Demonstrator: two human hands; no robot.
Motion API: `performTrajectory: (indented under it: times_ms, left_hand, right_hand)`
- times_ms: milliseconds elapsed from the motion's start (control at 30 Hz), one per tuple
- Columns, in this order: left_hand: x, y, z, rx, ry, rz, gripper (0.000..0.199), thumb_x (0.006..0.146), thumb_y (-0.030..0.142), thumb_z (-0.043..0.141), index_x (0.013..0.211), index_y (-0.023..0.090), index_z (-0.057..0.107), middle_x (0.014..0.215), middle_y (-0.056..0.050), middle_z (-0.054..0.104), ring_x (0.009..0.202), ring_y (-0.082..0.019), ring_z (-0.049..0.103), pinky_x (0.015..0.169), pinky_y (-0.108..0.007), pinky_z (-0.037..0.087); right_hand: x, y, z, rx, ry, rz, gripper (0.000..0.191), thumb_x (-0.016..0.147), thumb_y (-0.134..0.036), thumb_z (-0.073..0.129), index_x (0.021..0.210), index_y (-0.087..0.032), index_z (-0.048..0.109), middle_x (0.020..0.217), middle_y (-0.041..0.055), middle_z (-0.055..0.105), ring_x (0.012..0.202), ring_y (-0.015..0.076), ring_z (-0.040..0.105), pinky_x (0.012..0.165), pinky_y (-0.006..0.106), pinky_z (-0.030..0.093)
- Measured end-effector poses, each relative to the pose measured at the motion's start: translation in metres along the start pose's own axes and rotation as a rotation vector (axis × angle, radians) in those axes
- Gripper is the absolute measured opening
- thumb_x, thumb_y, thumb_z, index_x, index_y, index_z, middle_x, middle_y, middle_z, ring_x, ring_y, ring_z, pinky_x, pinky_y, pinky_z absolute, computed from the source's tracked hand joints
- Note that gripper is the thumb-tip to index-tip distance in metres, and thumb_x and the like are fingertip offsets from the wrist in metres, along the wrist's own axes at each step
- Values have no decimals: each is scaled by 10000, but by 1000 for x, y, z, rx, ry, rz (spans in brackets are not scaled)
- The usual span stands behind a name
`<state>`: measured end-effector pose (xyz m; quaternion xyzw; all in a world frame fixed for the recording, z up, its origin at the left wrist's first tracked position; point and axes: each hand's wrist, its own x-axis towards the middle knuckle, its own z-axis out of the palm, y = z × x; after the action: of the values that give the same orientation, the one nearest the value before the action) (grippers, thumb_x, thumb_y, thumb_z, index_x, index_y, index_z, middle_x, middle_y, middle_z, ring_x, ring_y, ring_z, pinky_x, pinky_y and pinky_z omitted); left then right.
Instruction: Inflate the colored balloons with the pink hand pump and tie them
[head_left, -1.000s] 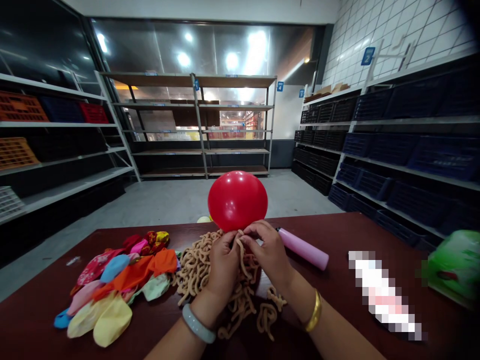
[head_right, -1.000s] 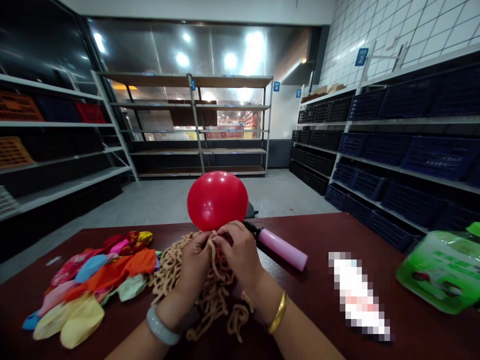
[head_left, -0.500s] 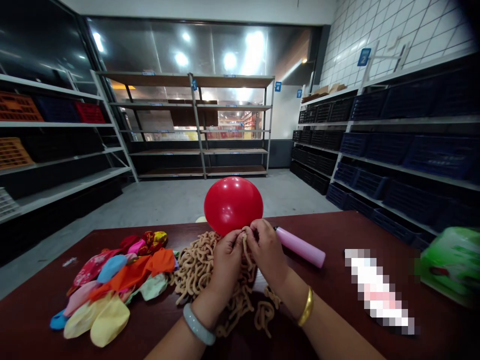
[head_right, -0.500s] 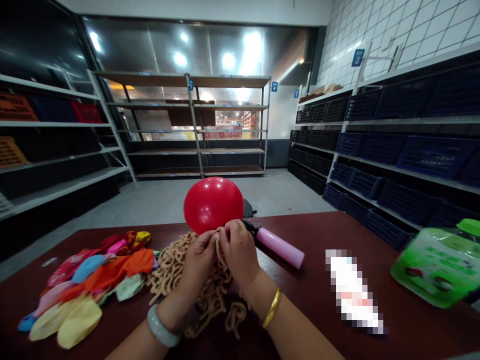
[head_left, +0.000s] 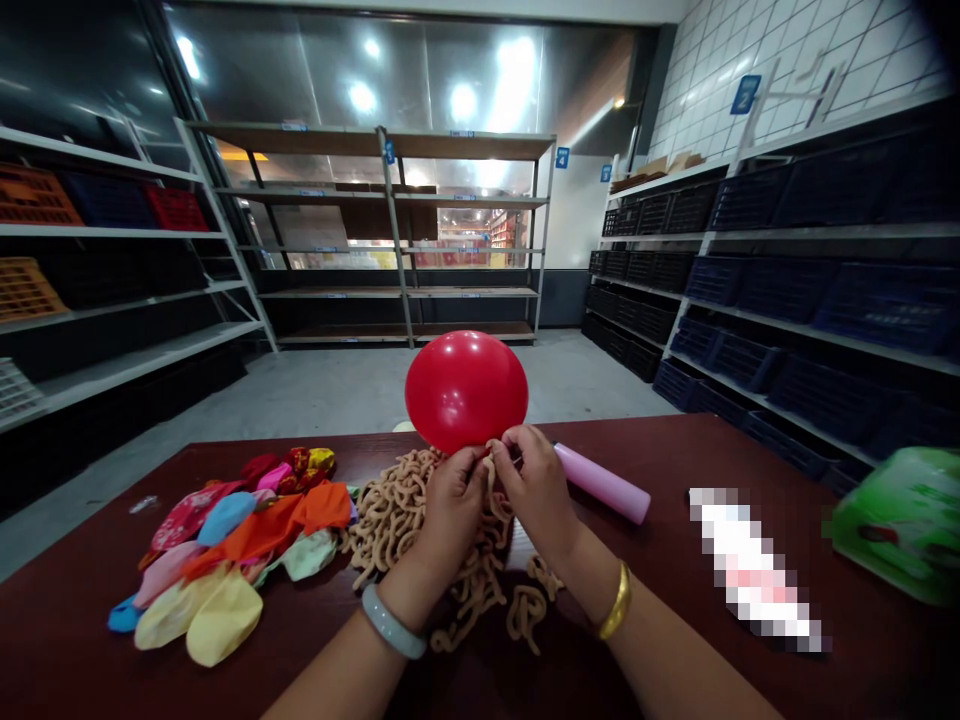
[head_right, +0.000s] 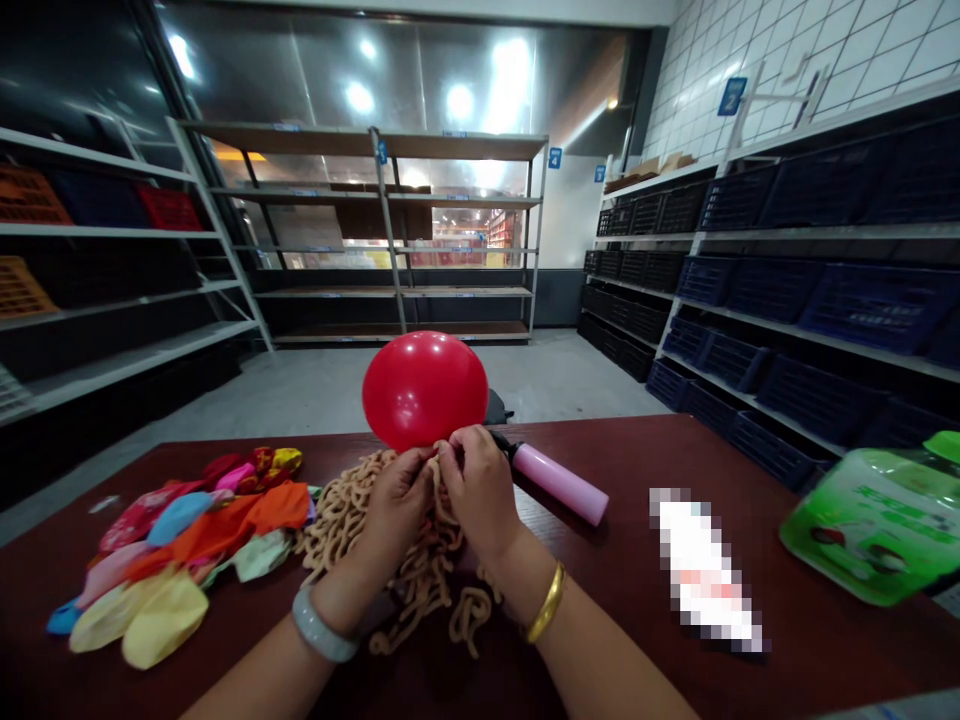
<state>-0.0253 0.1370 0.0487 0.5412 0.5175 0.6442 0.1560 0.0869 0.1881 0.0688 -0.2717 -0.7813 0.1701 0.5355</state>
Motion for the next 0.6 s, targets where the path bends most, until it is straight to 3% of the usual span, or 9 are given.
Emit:
performTrajectory:
  times_ms: [333, 600]
  left_hand:
    - [-4, 13, 3, -257, 73, -181, 162, 850, 313, 593, 860, 160, 649, 842, -37, 675, 773, -159, 597, 741, -272, 478]
    - [-4, 6, 3, -483, 83, -278, 152, 806, 314, 661, 814, 169, 618, 761, 6, 633, 692, -118, 564, 698, -238, 465]
  right_hand:
    - [0, -1, -2, -59, -35, -183, 103, 972, -224, 466, 911, -208, 547, 924, 79, 624, 888, 213, 570, 815, 357, 467]
    - [-5, -3, -3, -86, -16, -284, 201, 966, -192, 440, 953, -225, 638, 970, 84, 638, 914, 215, 586, 843, 376, 495]
